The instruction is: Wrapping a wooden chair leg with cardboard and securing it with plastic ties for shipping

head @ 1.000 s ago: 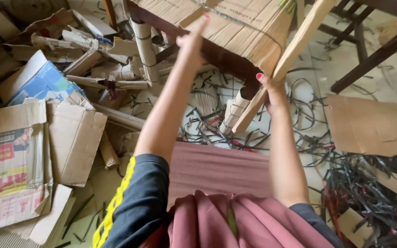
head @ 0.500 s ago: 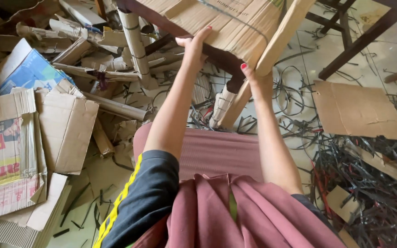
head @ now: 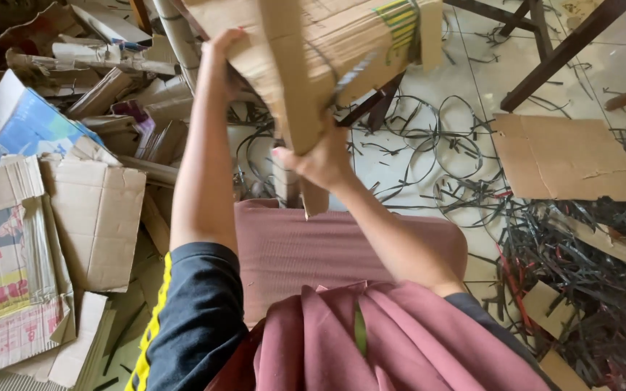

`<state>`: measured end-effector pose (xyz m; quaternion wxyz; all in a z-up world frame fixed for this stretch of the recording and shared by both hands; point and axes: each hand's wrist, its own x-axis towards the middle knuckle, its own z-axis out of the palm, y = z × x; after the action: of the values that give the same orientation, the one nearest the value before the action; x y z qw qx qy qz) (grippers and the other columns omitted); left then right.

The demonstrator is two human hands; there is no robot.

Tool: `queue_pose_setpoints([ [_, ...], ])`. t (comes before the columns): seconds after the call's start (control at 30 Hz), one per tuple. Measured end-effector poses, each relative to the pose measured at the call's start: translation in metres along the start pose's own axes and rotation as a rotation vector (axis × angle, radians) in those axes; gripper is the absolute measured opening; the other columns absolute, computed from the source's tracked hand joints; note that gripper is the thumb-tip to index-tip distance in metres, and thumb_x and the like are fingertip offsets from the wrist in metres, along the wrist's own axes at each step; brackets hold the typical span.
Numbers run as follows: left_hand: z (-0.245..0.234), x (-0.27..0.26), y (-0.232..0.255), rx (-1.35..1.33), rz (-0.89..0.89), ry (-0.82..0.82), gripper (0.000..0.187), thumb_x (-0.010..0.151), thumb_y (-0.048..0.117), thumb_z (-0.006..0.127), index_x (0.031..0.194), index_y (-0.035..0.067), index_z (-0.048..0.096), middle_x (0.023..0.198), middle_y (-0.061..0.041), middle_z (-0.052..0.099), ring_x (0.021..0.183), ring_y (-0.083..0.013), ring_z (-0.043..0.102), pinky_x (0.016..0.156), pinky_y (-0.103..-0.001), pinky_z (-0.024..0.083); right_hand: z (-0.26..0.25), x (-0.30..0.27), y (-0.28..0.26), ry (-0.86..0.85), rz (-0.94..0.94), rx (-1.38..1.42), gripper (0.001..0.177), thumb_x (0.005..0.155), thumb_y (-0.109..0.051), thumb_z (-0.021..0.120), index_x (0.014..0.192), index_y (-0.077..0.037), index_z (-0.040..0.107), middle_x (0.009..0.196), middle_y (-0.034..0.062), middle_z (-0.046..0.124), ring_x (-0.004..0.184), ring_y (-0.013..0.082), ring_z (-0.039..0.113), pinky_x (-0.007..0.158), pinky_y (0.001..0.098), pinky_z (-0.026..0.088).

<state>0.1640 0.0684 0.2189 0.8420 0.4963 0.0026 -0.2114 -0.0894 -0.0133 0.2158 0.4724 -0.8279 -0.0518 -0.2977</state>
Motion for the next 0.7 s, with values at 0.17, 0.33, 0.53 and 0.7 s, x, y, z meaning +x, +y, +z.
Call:
queue_pose_setpoints([
  [0.17, -0.069, 0.022, 0.008, -0.015, 0.198, -0.041, 0.046, 0.087, 0.035, 0.075, 0.122, 0.013, 0.055, 0.110, -0.013, 0.057, 0.101, -0.0312, 0.057, 0.082, -0.046, 0.039, 0.017, 0.018, 0.002, 0.029, 0.028, -0.356, 0.069, 0.057, -0.037, 0.094, 0.108, -0.006, 0.060, 0.093, 0.0160, 0.073, 0.090, 0.0368, 0.073, 0.085, 0.0445, 0.045],
  [0.33, -0.116, -0.039, -0.029, -0.067, 0.471, -0.140, 0.069, 0.111, 0.053, 0.073, 0.159, 0.023, 0.034, 0.159, -0.020, 0.045, 0.148, -0.0395, 0.044, 0.117, -0.059, 0.024, -0.089, 0.047, 0.034, 0.339, 0.043, -0.053, 0.047, 0.068, -0.015, 0.086, 0.112, -0.008, 0.068, 0.092, 0.0118, 0.074, 0.089, 0.0207, 0.072, 0.082, 0.0359, 0.054],
  [0.53, -0.076, -0.130, -0.179, 0.471, 1.048, 0.260, 0.094, 0.094, 0.037, 0.076, 0.159, 0.004, 0.018, 0.167, -0.015, 0.025, 0.158, -0.0306, 0.026, 0.136, -0.045, 0.018, -0.212, 0.143, 0.128, 0.284, -0.179, -0.437, 0.054, 0.086, -0.012, 0.088, 0.121, -0.001, 0.049, 0.107, 0.0154, 0.053, 0.091, 0.0291, 0.064, 0.063, 0.0351, 0.070],
  [0.7, -0.065, -0.120, -0.177, 0.521, 0.391, 0.250, 0.058, 0.073, 0.009, 0.069, 0.127, 0.013, 0.048, 0.105, -0.008, 0.062, 0.088, -0.0212, 0.061, 0.075, -0.036, 0.052, -0.233, 0.209, 0.158, 0.310, -0.386, -0.545, 0.051, 0.077, -0.026, 0.099, 0.110, -0.008, 0.063, 0.104, 0.0114, 0.067, 0.087, 0.0296, 0.069, 0.062, 0.0357, 0.061],
])
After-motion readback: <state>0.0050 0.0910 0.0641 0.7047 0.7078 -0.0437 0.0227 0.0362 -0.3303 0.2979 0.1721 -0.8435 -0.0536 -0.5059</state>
